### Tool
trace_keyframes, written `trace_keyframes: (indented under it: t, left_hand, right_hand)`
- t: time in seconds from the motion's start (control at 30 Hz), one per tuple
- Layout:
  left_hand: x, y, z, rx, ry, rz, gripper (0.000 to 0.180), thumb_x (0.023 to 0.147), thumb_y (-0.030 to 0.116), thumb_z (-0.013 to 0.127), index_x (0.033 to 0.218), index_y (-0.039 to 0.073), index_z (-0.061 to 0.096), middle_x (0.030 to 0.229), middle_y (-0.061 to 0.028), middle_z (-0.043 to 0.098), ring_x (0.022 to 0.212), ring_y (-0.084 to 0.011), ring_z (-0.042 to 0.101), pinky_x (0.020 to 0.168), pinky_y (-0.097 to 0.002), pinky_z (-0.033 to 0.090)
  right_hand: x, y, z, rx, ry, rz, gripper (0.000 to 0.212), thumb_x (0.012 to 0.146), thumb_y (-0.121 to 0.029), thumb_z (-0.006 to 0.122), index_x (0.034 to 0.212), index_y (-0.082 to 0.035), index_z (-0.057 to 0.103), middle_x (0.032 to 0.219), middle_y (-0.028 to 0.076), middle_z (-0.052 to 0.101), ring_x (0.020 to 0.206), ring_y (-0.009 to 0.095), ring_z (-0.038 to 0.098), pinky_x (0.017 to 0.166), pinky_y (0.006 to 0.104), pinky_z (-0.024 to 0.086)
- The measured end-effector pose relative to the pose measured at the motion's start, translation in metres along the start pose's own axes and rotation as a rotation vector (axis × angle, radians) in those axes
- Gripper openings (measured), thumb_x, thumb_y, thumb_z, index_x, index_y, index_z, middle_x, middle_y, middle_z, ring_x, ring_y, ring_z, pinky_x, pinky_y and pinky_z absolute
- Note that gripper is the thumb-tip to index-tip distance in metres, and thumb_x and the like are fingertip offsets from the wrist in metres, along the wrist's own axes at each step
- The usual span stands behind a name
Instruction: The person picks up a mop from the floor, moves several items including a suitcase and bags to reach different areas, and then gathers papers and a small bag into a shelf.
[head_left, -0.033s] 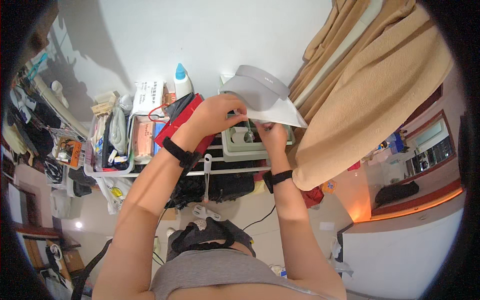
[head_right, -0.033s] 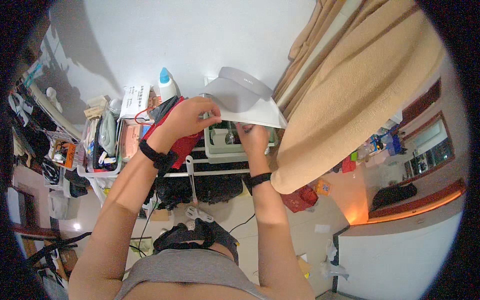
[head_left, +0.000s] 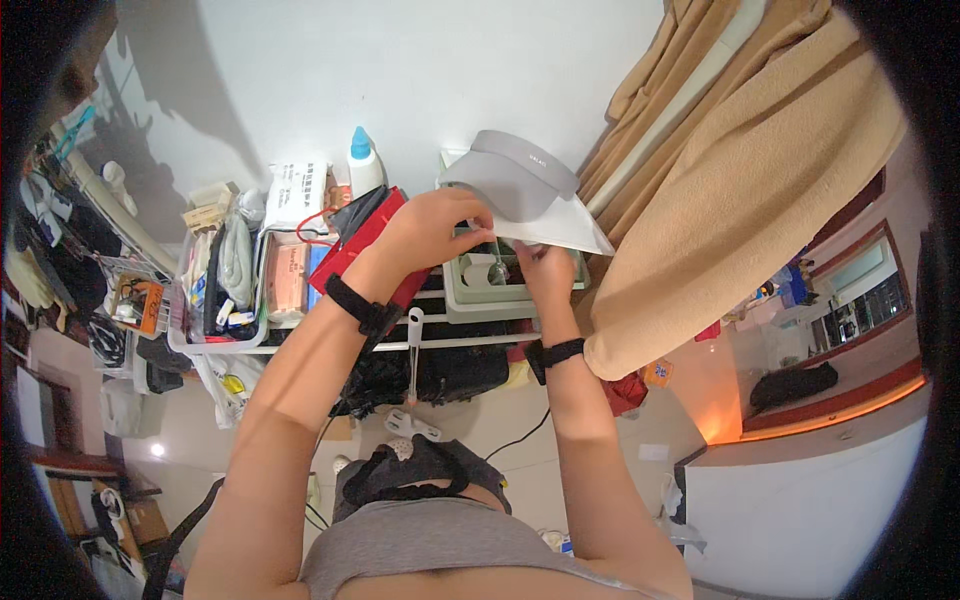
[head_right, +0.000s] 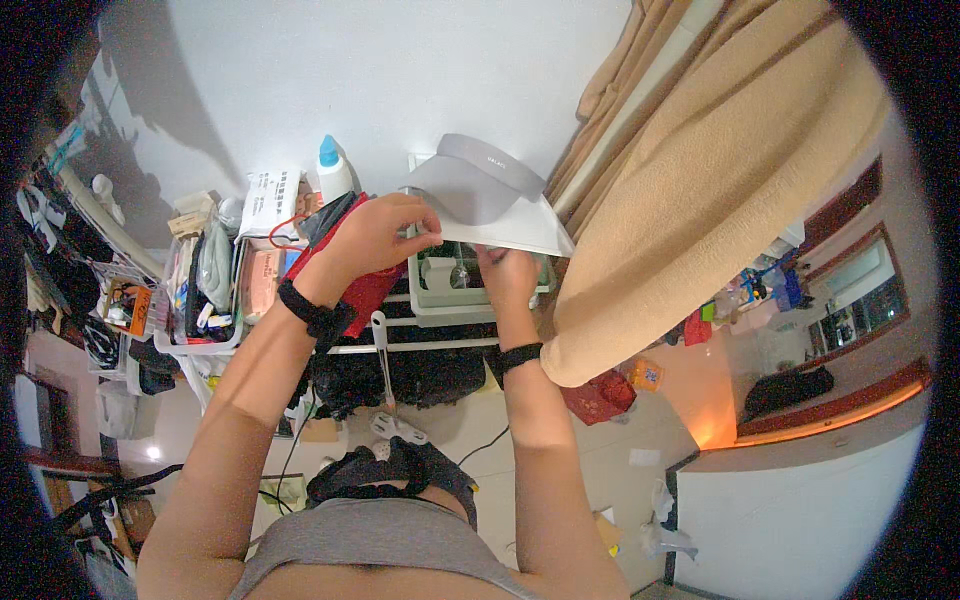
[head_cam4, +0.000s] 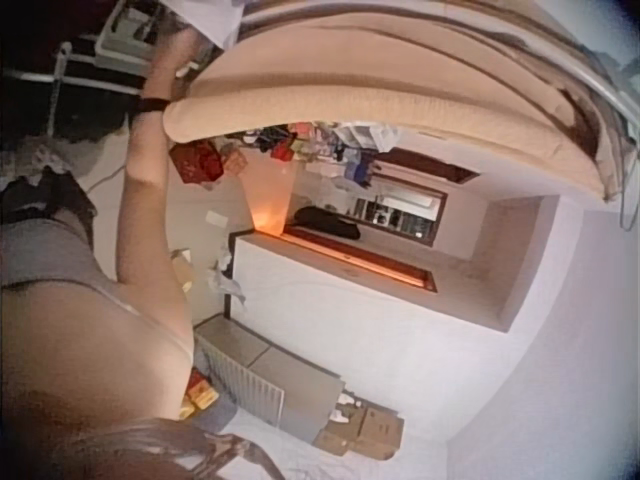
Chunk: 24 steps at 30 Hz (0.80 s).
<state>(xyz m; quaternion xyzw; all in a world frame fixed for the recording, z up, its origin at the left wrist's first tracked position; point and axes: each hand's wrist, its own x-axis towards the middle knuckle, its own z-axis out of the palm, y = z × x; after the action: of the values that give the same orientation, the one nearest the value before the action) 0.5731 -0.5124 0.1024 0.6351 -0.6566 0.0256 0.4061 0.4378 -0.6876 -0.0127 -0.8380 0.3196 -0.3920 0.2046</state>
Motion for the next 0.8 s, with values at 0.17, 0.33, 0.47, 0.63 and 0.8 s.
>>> trace_keyframes:
  t: [0.17, 0.33, 0.47, 0.63, 0.8]
  left_hand:
    - [0.001, -0.004, 0.003, 0.008, 0.046, 0.018, 0.015, 0.074, 0.018, 0.066, 0.08, 0.006, 0.06, 0.081, -0.0088, 0.06, 0.077, -0.0265, 0.058, 0.065, -0.0348, 0.047]
    - [0.002, -0.006, 0.004, -0.019, 0.06, -0.034, 0.015, 0.074, 0.018, 0.066, 0.08, 0.005, 0.06, 0.081, -0.0095, 0.06, 0.076, -0.0262, 0.059, 0.065, -0.0341, 0.047]
    - [0.003, -0.004, 0.003, -0.045, 0.061, -0.06, 0.016, 0.074, 0.019, 0.066, 0.08, 0.005, 0.06, 0.081, -0.01, 0.06, 0.076, -0.0262, 0.059, 0.065, -0.0337, 0.047]
    - [0.003, -0.004, 0.003, -0.057, 0.065, -0.063, 0.016, 0.074, 0.019, 0.066, 0.081, 0.005, 0.061, 0.081, -0.0102, 0.06, 0.076, -0.0263, 0.059, 0.065, -0.0338, 0.047]
    - [0.004, -0.002, 0.001, -0.047, 0.047, -0.07, 0.017, 0.075, 0.02, 0.065, 0.081, 0.005, 0.061, 0.081, -0.0101, 0.06, 0.077, -0.0264, 0.058, 0.066, -0.034, 0.047]
  right_hand:
    - [0.015, 0.005, 0.004, -0.111, -0.1, 0.175, 0.022, 0.061, -0.012, 0.07, 0.077, -0.002, 0.058, 0.071, 0.014, 0.06, 0.07, 0.035, 0.056, 0.071, 0.0428, 0.042]
    - [0.015, -0.002, 0.005, -0.077, -0.06, 0.009, 0.029, 0.061, -0.004, 0.067, 0.088, 0.0, 0.057, 0.093, 0.021, 0.058, 0.083, 0.038, 0.055, 0.075, 0.042, 0.043]
    - [0.013, 0.001, 0.013, -0.08, 0.013, -0.028, 0.03, 0.062, -0.005, 0.067, 0.09, 0.0, 0.058, 0.094, 0.02, 0.06, 0.085, 0.037, 0.057, 0.074, 0.0411, 0.046]
    - [0.01, 0.007, 0.016, 0.083, -0.116, -0.033, 0.023, 0.065, -0.008, 0.066, 0.086, -0.001, 0.06, 0.079, 0.017, 0.062, 0.075, 0.035, 0.06, 0.068, 0.0407, 0.048]
    - [0.012, 0.005, 0.009, 0.056, -0.146, -0.087, 0.018, 0.065, -0.012, 0.067, 0.08, -0.003, 0.061, 0.074, 0.015, 0.063, 0.072, 0.033, 0.06, 0.064, 0.0401, 0.048]
